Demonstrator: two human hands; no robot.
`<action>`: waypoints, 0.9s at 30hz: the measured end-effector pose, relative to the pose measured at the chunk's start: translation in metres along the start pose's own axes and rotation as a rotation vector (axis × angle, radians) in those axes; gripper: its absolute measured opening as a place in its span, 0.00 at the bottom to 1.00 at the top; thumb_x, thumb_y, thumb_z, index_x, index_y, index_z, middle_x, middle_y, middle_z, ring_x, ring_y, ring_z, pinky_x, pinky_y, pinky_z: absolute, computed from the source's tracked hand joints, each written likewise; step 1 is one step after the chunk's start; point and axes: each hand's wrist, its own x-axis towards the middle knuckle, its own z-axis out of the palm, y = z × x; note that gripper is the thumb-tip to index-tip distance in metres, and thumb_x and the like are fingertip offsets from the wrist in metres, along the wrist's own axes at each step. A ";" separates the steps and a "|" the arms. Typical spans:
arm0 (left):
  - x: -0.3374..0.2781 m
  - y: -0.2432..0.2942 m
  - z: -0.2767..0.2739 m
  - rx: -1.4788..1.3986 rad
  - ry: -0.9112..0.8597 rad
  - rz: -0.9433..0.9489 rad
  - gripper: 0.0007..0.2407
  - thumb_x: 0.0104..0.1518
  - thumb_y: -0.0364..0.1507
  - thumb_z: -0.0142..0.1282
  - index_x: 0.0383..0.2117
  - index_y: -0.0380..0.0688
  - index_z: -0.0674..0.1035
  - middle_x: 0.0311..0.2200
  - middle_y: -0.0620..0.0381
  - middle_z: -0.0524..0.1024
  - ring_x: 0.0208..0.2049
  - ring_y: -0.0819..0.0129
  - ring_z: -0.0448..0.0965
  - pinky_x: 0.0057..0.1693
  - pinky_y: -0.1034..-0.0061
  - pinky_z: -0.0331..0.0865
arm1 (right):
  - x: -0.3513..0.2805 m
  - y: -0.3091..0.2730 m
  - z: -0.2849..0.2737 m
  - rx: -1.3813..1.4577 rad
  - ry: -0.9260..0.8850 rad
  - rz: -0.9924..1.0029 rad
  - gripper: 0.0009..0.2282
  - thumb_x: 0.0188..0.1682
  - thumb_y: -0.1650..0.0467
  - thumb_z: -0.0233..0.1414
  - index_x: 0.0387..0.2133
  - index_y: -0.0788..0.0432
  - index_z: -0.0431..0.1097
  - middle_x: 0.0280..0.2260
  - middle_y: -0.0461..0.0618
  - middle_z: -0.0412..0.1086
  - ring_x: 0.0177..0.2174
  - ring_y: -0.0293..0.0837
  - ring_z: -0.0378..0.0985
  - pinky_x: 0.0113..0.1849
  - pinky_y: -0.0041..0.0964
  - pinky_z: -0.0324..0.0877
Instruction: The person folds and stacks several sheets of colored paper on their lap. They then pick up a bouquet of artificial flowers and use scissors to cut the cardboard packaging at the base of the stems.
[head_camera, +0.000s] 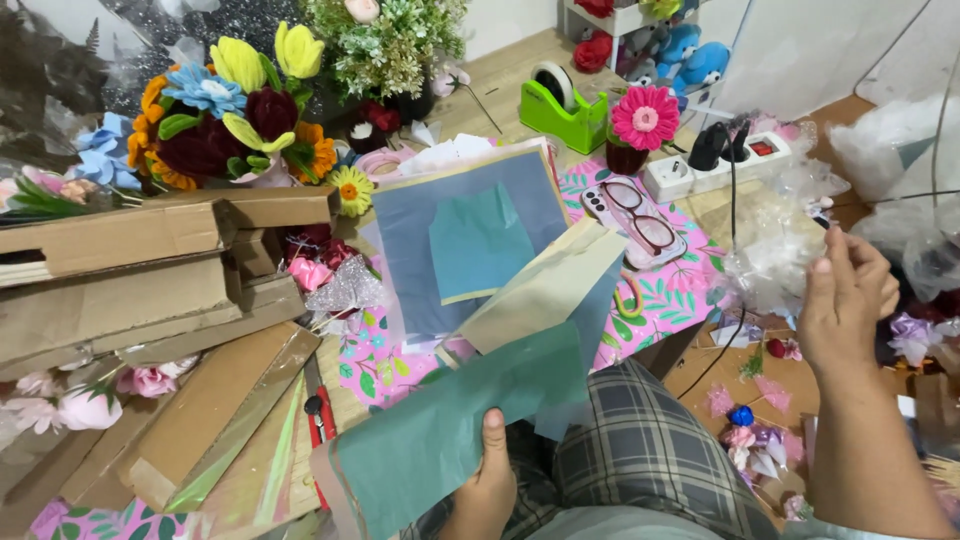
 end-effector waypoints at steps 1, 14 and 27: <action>0.000 0.002 -0.002 -0.021 -0.023 -0.041 0.26 0.59 0.43 0.54 0.60 0.40 0.73 0.63 0.51 0.70 0.64 0.54 0.68 0.71 0.63 0.56 | -0.001 0.001 0.000 0.035 0.023 -0.036 0.34 0.66 0.53 0.30 0.66 0.72 0.64 0.55 0.69 0.51 0.57 0.63 0.53 0.56 0.64 0.54; 0.003 0.011 0.000 -0.085 -0.042 -0.113 0.28 0.59 0.43 0.54 0.63 0.39 0.69 0.67 0.51 0.66 0.67 0.55 0.64 0.72 0.65 0.52 | -0.003 -0.002 -0.017 -0.287 0.451 -0.411 0.33 0.52 0.84 0.76 0.65 0.84 0.62 0.50 0.78 0.63 0.45 0.70 0.73 0.45 0.61 0.73; 0.012 0.067 0.003 -0.164 -0.421 -0.401 0.27 0.58 0.47 0.49 0.62 0.48 0.73 0.64 0.60 0.71 0.67 0.62 0.68 0.73 0.69 0.55 | -0.085 -0.156 0.023 0.149 -0.075 -0.896 0.49 0.35 0.38 0.62 0.65 0.51 0.56 0.59 0.55 0.64 0.58 0.54 0.70 0.64 0.59 0.47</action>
